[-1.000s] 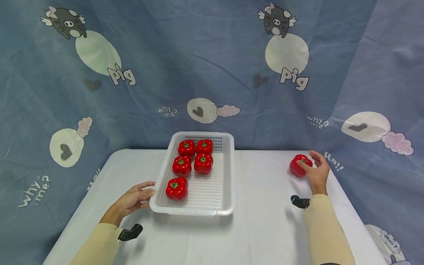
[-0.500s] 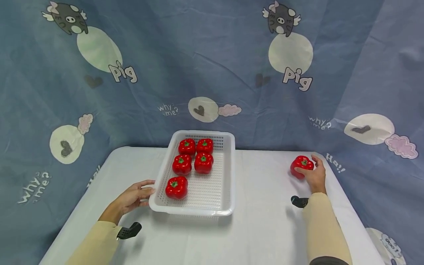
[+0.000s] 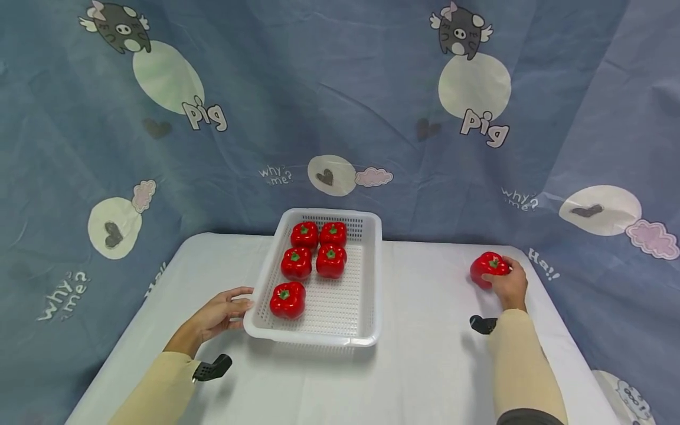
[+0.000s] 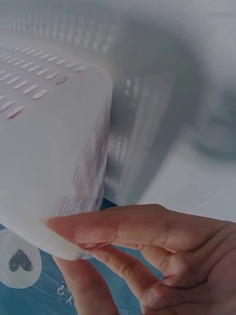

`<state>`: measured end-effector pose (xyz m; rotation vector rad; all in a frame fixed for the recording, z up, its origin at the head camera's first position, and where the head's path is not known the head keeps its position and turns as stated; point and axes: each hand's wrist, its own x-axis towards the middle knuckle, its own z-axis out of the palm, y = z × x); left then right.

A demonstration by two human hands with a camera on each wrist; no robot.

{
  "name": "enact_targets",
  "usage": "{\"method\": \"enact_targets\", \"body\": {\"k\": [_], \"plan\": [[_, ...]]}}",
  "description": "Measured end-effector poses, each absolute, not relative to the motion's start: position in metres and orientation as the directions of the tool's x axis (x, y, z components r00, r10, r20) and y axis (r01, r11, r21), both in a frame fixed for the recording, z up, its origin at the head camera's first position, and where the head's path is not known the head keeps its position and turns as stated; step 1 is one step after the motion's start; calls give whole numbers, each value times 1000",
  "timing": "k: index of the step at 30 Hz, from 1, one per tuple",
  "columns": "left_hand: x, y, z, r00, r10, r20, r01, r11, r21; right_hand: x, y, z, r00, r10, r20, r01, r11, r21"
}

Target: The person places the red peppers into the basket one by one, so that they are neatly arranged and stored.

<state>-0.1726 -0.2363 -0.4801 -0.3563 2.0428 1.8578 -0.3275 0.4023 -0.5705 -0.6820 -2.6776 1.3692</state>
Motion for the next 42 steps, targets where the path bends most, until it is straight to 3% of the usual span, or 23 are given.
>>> {"method": "enact_targets", "body": {"k": [6, 23, 33, 42], "plan": [[-173, -233, -481, -902, 51, -430, -424, 98, 901, -321, 401, -569, -919, 383, -90, 309, 559, -769], [-172, -238, -476, -901, 64, -428, -421, 100, 901, -320, 376, -568, -951, 305, -39, 190, 483, -855], [-171, -237, -477, -899, 42, -435, -430, 99, 898, -284, 328, -505, -966, 218, -136, 222, 440, -870], [-173, -236, -479, -901, 47, -431, -426, 89, 900, -256, 291, -459, -992, 121, -42, 94, 468, -879]]}}
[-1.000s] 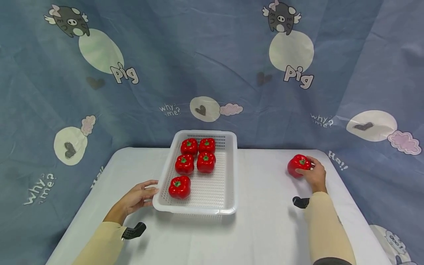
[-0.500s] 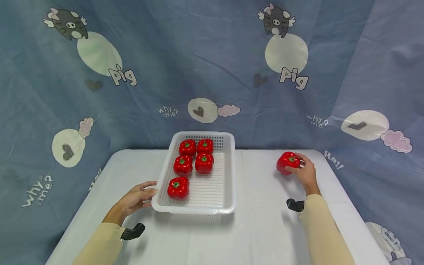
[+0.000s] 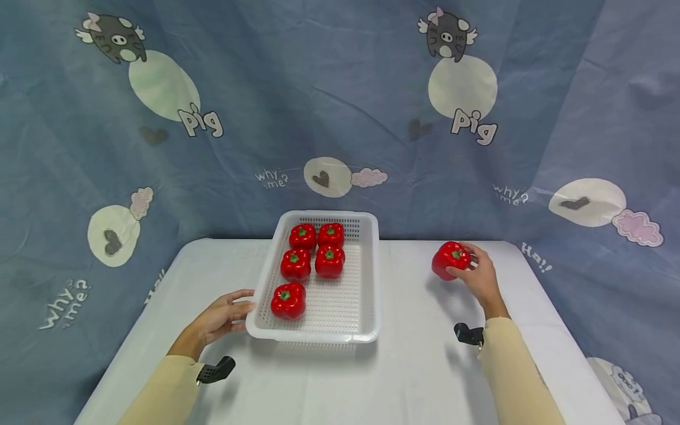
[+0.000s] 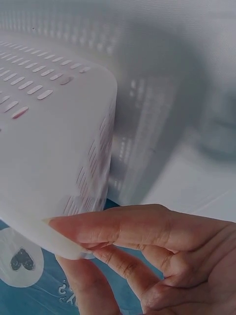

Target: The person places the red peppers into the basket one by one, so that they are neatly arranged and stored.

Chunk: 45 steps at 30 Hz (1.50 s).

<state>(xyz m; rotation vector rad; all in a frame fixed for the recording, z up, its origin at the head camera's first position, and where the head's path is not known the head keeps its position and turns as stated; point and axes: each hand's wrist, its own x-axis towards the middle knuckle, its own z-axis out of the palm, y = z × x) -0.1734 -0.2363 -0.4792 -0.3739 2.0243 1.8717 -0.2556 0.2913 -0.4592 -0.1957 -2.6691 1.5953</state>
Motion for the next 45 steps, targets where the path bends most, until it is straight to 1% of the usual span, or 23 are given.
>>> {"method": "enact_targets", "body": {"k": [5, 11, 17, 35, 40, 45], "plan": [[-172, -237, -480, -903, 47, -427, -422, 88, 902, -250, 280, -450, -997, 71, -12, 46, 509, -860], [-171, -237, -480, -903, 47, -427, -422, 89, 902, -250, 266, -444, -999, -11, 31, -32, 516, -856], [-174, -235, -480, -904, 37, -427, -422, 87, 902, -250, 255, -433, -996, -65, 57, -82, 519, -851], [-175, -236, -480, -902, 36, -430, -427, 73, 902, -247, 206, -416, -979, -184, 85, -159, 438, -885], [-174, -236, -479, -903, 46, -428, -425, 72, 903, -246, 192, -413, -979, -194, 61, -140, 425, -894], [-174, -236, -479, -903, 50, -427, -424, 69, 903, -245, 179, -413, -969, -241, 47, -141, 391, -909]]}}
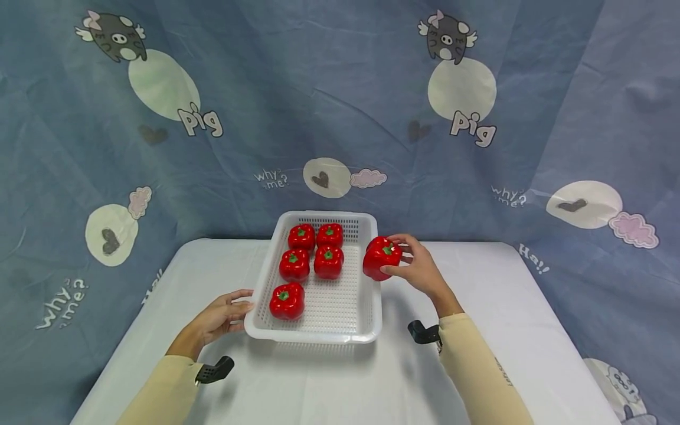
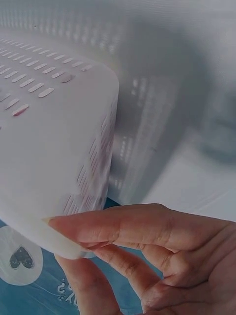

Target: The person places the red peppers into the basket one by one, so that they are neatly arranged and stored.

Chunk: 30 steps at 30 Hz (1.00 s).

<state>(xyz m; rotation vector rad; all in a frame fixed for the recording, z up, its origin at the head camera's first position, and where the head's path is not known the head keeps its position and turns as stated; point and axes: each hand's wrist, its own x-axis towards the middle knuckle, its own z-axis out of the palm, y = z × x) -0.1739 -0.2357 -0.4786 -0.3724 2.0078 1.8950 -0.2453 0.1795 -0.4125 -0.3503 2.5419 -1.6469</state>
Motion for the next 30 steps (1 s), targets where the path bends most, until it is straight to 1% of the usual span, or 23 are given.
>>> {"method": "enact_targets", "body": {"k": [4, 8, 19, 30], "plan": [[-173, -235, -478, -907, 52, -418, -414, 70, 907, -246, 169, -413, -956, -290, 42, -153, 373, -915], [-172, -235, -479, -907, 40, -419, -416, 73, 906, -247, 157, -414, -944, -328, 36, -169, 388, -906], [-172, -235, -480, -905, 42, -424, -422, 59, 905, -255, 132, -415, -902, -427, -56, -145, 424, -894], [-172, -235, -480, -909, 38, -415, -412, 61, 909, -266, 108, -412, -882, -447, -149, -134, 541, -830]]}}
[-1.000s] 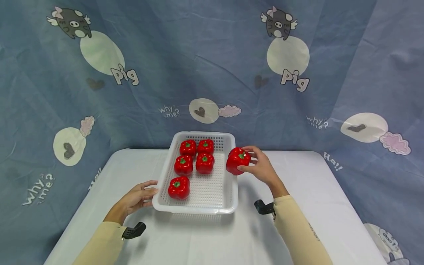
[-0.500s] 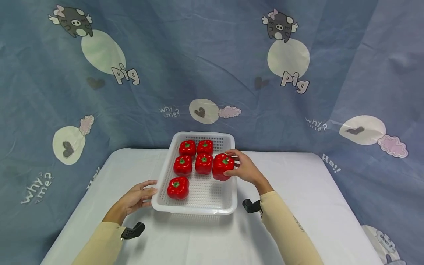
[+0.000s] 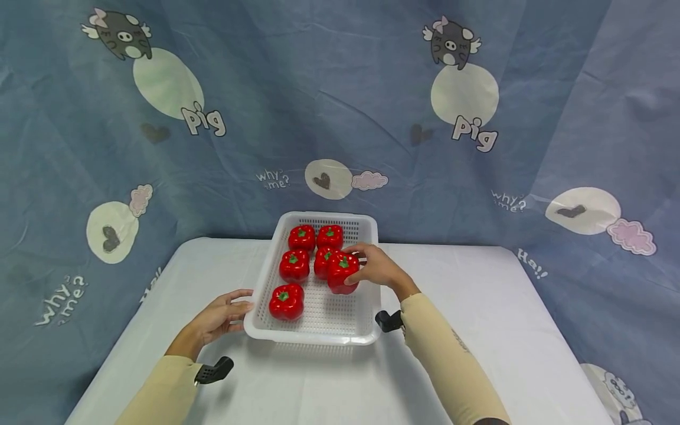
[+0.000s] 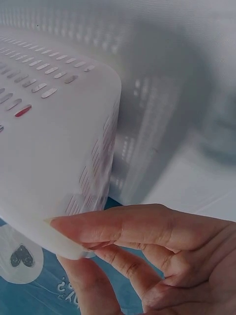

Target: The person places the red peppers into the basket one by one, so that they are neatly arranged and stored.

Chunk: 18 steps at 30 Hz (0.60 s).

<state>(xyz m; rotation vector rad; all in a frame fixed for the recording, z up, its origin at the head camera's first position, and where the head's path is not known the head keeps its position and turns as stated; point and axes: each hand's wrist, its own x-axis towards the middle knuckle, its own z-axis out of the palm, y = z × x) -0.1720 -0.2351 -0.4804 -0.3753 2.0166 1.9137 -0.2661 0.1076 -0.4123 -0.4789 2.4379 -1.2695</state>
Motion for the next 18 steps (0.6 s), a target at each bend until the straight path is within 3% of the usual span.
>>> {"method": "enact_targets", "body": {"k": [18], "plan": [[-171, -236, -481, -912, 50, -408, -406, 42, 913, -269, 63, -424, -872, -409, -267, -84, 664, -743]]}}
